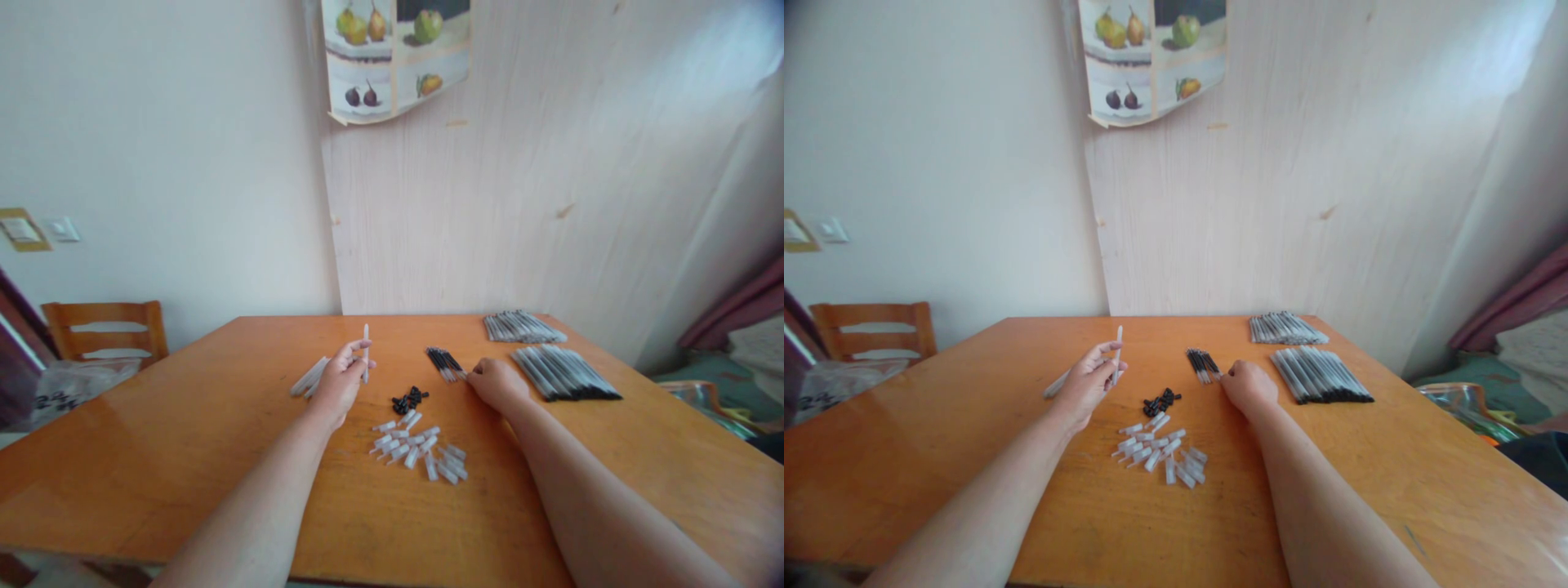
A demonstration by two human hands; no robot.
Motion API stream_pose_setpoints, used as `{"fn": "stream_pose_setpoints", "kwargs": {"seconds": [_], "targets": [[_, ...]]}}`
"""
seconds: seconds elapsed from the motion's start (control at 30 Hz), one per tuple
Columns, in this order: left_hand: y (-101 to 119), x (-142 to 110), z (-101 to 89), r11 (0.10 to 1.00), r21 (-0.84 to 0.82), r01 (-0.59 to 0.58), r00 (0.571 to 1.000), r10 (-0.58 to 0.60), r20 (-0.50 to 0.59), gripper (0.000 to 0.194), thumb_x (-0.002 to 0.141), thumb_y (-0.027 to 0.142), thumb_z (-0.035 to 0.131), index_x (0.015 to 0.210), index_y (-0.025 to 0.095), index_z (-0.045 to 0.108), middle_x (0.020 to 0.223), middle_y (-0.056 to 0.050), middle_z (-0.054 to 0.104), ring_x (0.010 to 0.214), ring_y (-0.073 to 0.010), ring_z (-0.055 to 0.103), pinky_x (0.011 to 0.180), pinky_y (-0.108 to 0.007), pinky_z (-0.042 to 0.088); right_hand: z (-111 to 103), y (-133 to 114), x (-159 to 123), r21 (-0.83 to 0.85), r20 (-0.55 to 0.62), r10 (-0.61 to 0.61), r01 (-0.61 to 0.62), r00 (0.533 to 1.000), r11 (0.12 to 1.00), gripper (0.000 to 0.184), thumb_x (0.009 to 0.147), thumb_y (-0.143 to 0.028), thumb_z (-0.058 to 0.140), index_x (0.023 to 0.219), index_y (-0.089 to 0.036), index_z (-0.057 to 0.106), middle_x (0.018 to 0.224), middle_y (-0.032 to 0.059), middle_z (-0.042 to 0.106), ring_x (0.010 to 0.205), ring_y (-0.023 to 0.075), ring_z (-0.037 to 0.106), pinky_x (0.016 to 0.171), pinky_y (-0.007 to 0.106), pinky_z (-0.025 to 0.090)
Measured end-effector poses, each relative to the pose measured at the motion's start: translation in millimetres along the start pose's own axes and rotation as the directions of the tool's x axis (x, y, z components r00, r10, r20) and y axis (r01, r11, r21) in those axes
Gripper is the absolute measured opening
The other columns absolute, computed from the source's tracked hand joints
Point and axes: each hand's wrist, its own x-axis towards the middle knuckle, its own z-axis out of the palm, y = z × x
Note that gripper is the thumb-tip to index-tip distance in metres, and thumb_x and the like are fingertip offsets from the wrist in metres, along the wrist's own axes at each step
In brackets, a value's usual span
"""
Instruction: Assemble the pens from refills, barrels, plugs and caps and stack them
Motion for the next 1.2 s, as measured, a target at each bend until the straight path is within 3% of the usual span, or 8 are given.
{"fn": "stream_pose_setpoints", "kwargs": {"seconds": [0.2, 0.37, 0.47, 0.57, 0.73, 0.83, 1.03, 1.2], "targets": [[4, -1, 1.8, 0.997, -0.076, 0.001, 1.0, -0.003, -0.025, 0.031, 0.077, 0.031, 0.06, 0.104, 0.015, 0.064, 0.08, -0.004, 0.065, 0.062, -0.0079, 0.053, 0.06, -0.02, 0.039, -5, -3, -3, 0.04, -0.085, -0.03, 0.033, 0.996, 0.999, 0.026, 0.079, -0.039, 0.052, 0.079, -0.019, 0.068, 0.085, 0.0127, 0.071, 0.079, 0.0242, 0.064, 0.059, 0.029, 0.037], [2, 2, 3.4, 0.991, -0.136, 0.0, 0.998, -0.008, -0.063, 0.03, 0.077, 0.028, 0.056, 0.103, 0.016, 0.062, 0.083, -0.005, 0.067, 0.076, -0.013, 0.062, 0.07, -0.025, 0.046, -8, -17, -14, 0.257, -0.16, -0.185, 0.222, 0.97, 0.941, 0.022, 0.079, -0.036, 0.054, 0.07, -0.019, 0.063, 0.07, 0.0075, 0.067, 0.067, 0.0181, 0.059, 0.056, 0.026, 0.035], [-4, 6, 1.2, 0.995, -0.068, -0.07, 0.994, 0.063, -0.09, 0.031, 0.074, 0.023, 0.058, 0.105, 0.019, 0.06, 0.086, -0.002, 0.067, 0.078, -0.0124, 0.061, 0.073, -0.026, 0.047, -10, -28, -28, 0.596, -0.036, -0.297, 0.259, 0.954, 0.76, 0.019, 0.08, -0.036, 0.056, 0.071, -0.019, 0.059, 0.067, 0.0044, 0.066, 0.059, 0.0139, 0.056, 0.053, 0.024, 0.036], [-7, 7, -2.3, 0.973, 0.141, -0.182, 0.977, 0.196, -0.088, 0.029, 0.076, 0.026, 0.061, 0.104, 0.022, 0.062, 0.087, -0.002, 0.066, 0.078, -0.0135, 0.06, 0.075, -0.028, 0.048, -17, -36, -43, 0.849, 0.084, -0.411, 0.151, 0.908, 0.507, 0.021, 0.079, -0.038, 0.062, 0.074, -0.018, 0.056, 0.069, 0.0035, 0.066, 0.054, 0.0109, 0.053, 0.049, 0.022, 0.035], [7, -2, -6.4, 0.774, 0.51, -0.375, 0.904, 0.428, 0.014, 0.02, 0.081, 0.031, 0.06, 0.098, 0.024, 0.07, 0.093, -0.006, 0.064, 0.091, -0.0206, 0.059, 0.087, -0.036, 0.046, -32, -36, -52, 0.988, 0.103, -0.453, -0.038, 0.886, 0.149, 0.025, 0.071, -0.034, 0.076, 0.072, -0.017, 0.057, 0.067, 0.0014, 0.062, 0.053, 0.0076, 0.047, 0.049, 0.021, 0.033], [19, -7, -6.7, 0.676, 0.603, -0.423, 0.853, 0.522, 0.014, 0.021, 0.084, 0.031, 0.059, 0.098, 0.022, 0.07, 0.099, -0.009, 0.06, 0.098, -0.0232, 0.056, 0.094, -0.039, 0.043, -39, -32, -50, 0.997, 0.066, -0.442, -0.08, 0.895, -0.014, 0.022, 0.069, -0.028, 0.077, 0.074, -0.017, 0.059, 0.067, -0.0008, 0.056, 0.056, 0.0076, 0.045, 0.05, 0.02, 0.033], [20, -8, -1.7, 0.738, 0.515, -0.436, 0.884, 0.458, 0.094, 0.023, 0.088, 0.026, 0.051, 0.105, 0.021, 0.066, 0.1, -0.008, 0.063, 0.099, -0.0221, 0.057, 0.094, -0.037, 0.043, -43, -29, -47, 0.989, 0.031, -0.397, -0.085, 0.917, -0.12, 0.016, 0.069, -0.024, 0.073, 0.079, -0.018, 0.061, 0.061, -0.0044, 0.043, 0.052, 0.0074, 0.035, 0.045, 0.022, 0.026], [13, -8, 2.6, 0.655, 0.579, -0.485, 0.869, 0.432, 0.24, 0.031, 0.089, 0.017, 0.045, 0.113, 0.02, 0.064, 0.105, -0.009, 0.064, 0.103, -0.0222, 0.057, 0.093, -0.036, 0.043, -41, -30, -46, 0.982, 0.046, -0.412, -0.116, 0.91, -0.149, 0.018, 0.069, -0.021, 0.07, 0.083, -0.019, 0.058, 0.054, -0.0081, 0.034, 0.047, 0.0064, 0.025, 0.043, 0.022, 0.017]]}}
